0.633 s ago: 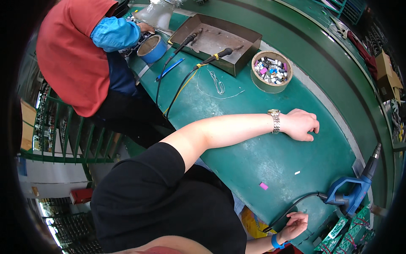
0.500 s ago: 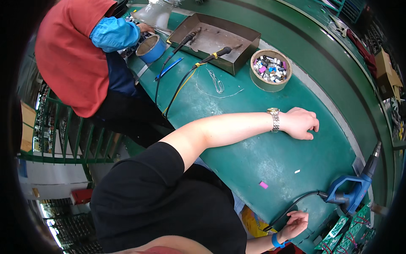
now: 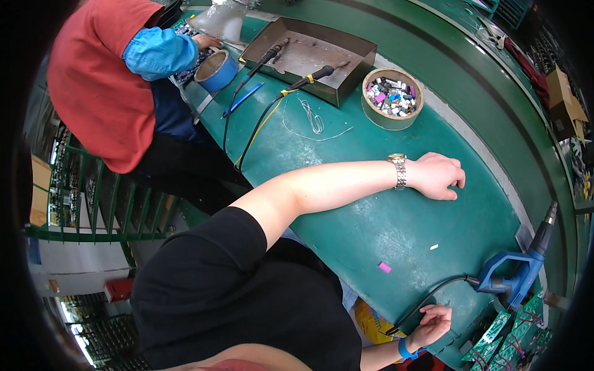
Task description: The person applies pink heat-shrink tubing to wires on a green PCB, then uses a heat gun to shrink the tubing into place.
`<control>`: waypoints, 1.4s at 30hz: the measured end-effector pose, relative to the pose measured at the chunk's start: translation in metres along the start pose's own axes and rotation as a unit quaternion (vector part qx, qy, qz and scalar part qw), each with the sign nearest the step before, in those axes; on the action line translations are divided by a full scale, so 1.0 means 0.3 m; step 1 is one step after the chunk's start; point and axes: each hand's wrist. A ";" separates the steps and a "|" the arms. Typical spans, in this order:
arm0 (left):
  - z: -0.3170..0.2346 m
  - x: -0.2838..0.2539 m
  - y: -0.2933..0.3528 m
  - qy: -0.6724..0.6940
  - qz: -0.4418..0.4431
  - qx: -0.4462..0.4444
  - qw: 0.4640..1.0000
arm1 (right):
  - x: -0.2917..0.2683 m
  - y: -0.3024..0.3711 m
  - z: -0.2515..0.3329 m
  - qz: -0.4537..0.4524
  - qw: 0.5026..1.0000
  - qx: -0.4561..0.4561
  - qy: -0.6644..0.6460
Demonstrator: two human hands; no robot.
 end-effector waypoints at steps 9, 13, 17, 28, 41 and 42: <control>-0.005 -0.007 0.005 0.000 0.000 0.000 1.000 | 0.004 0.001 -0.001 0.008 1.000 -0.016 -0.003; -0.002 -0.003 0.001 -0.003 0.002 -0.003 1.000 | -0.001 0.001 0.001 0.004 1.000 0.001 -0.001; 0.000 0.001 -0.003 -0.007 0.002 -0.001 1.000 | -0.001 0.000 0.000 0.005 1.000 -0.007 0.006; -0.004 -0.001 -0.003 -0.004 -0.001 0.004 1.000 | -0.006 -0.002 -0.002 0.005 1.000 -0.002 0.004; 0.004 0.003 0.003 -0.013 -0.016 0.004 1.000 | -0.001 0.004 -0.004 0.004 1.000 -0.002 0.016; -0.006 0.008 -0.008 -0.013 -0.014 0.016 1.000 | -0.010 0.009 -0.003 -0.001 1.000 -0.002 0.024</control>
Point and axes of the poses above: each hand's wrist, its own y-axis away from the middle knuckle, its own x-axis out of the palm, z = x × y, and after that the axes turned 14 degrees about -x, right-handed
